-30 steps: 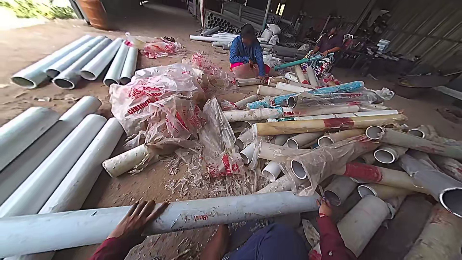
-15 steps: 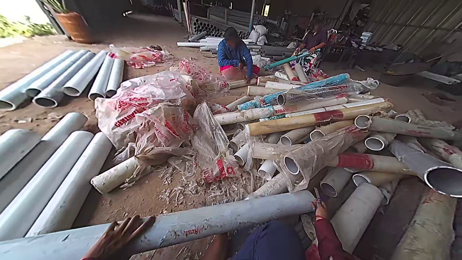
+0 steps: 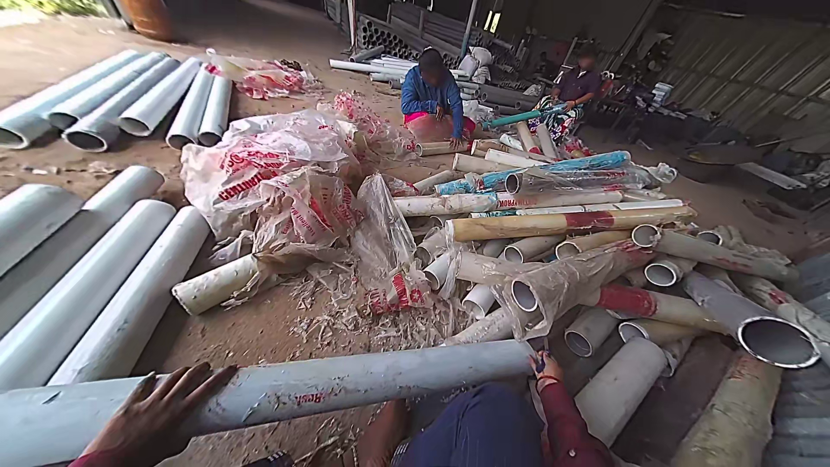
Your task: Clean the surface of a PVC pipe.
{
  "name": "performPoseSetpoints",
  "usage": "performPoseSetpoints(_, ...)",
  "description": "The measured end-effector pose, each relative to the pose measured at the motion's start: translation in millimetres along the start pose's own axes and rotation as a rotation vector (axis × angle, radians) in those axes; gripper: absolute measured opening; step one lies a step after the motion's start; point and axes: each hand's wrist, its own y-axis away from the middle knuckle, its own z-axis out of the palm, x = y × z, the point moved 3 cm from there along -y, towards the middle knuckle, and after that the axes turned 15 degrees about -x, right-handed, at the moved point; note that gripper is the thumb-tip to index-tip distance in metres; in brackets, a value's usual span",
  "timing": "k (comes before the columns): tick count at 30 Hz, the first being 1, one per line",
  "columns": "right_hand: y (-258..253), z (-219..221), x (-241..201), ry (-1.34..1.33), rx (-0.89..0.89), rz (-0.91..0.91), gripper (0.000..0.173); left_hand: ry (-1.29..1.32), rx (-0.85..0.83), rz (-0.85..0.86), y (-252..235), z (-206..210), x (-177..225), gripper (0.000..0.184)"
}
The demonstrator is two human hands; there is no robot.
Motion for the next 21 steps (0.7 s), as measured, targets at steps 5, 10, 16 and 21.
performPoseSetpoints(5, 1, 21, -13, -0.059, -0.004, -0.009, 0.033, 0.185, 0.096, -0.076, 3, 8, -15, 0.095)
performPoseSetpoints(10, -15, 49, -15, -0.062, 0.022, -0.015, 0.038, 0.242, 0.147, -0.169, -4, 14, -23, 0.095)
performPoseSetpoints(16, 46, 68, -58, -0.027, 0.265, -0.16, 0.041, 0.204, 0.303, -0.234, -1, 30, -17, 0.098)
performPoseSetpoints(21, 77, 88, -119, 0.028, 0.093, -0.441, 0.036, 0.172, 0.449, -0.228, -6, 34, -12, 0.106)
